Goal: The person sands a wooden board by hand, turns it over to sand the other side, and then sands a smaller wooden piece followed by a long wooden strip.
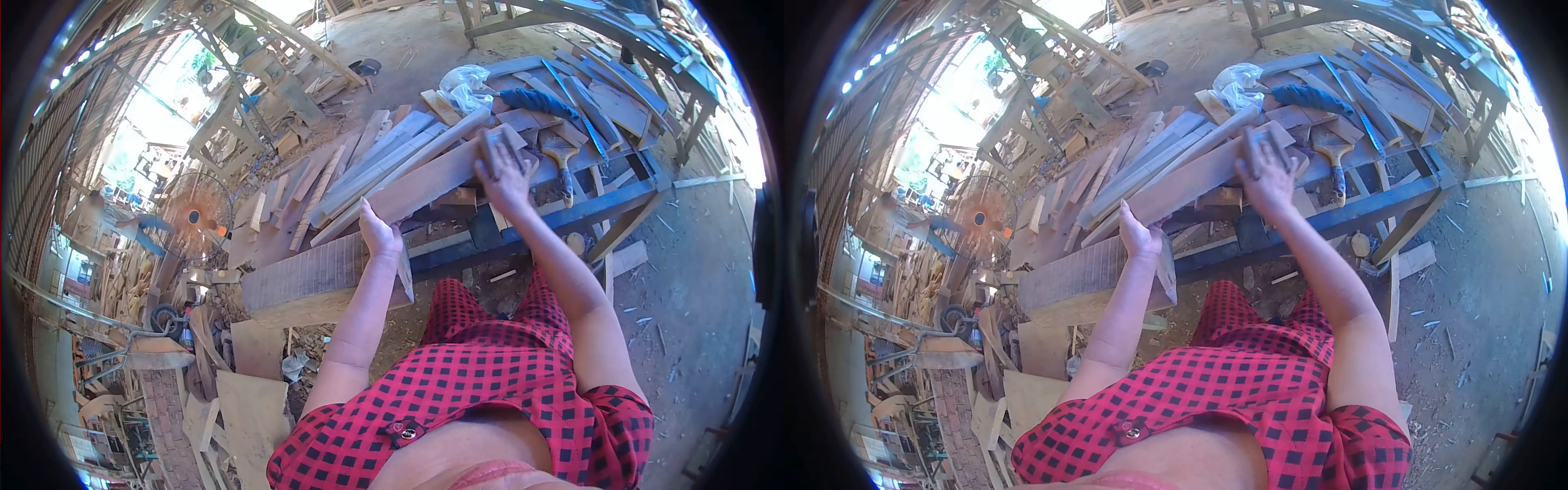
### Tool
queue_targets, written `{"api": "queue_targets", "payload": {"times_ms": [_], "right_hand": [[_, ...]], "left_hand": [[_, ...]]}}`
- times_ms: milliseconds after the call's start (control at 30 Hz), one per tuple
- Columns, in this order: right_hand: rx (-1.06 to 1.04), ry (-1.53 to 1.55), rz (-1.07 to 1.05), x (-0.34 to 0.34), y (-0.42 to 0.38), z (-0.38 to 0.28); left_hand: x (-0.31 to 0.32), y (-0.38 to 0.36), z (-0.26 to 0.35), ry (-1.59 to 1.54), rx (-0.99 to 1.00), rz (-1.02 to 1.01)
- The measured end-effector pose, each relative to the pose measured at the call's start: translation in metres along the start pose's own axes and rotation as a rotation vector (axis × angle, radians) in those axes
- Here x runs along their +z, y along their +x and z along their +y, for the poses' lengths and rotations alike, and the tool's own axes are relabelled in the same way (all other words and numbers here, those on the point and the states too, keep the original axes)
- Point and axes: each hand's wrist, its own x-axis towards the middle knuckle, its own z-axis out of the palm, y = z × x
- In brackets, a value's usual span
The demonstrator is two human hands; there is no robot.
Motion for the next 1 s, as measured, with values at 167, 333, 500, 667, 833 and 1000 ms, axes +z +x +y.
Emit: {"api": "queue_targets", "payload": {"times_ms": [167,333,500,667,833,1000], "right_hand": [[-0.460,0.131,-0.067,-0.010,-0.050,-0.076],[-0.691,0.282,-0.241,-0.017,-0.069,-0.107],[-0.694,0.163,-0.195,-0.024,-0.040,-0.080],[-0.253,-0.074,-0.174,0.006,0.025,-0.006],[-0.021,-0.051,-0.145,-0.002,0.049,0.017],[-0.004,-0.050,-0.184,-0.001,0.033,-0.023]], "left_hand": [[0.008,-0.008,0.005,0.062,0.015,0.020],[-0.019,0.006,-0.005,-0.127,-0.073,-0.231],[-0.002,-0.002,0.001,-0.053,-0.021,-0.053],[0.000,-0.002,0.001,-0.012,-0.001,-0.035],[0.000,-0.001,0.000,0.001,-0.010,0.022],[0.004,-0.004,0.004,-0.005,-0.020,0.000]]}}
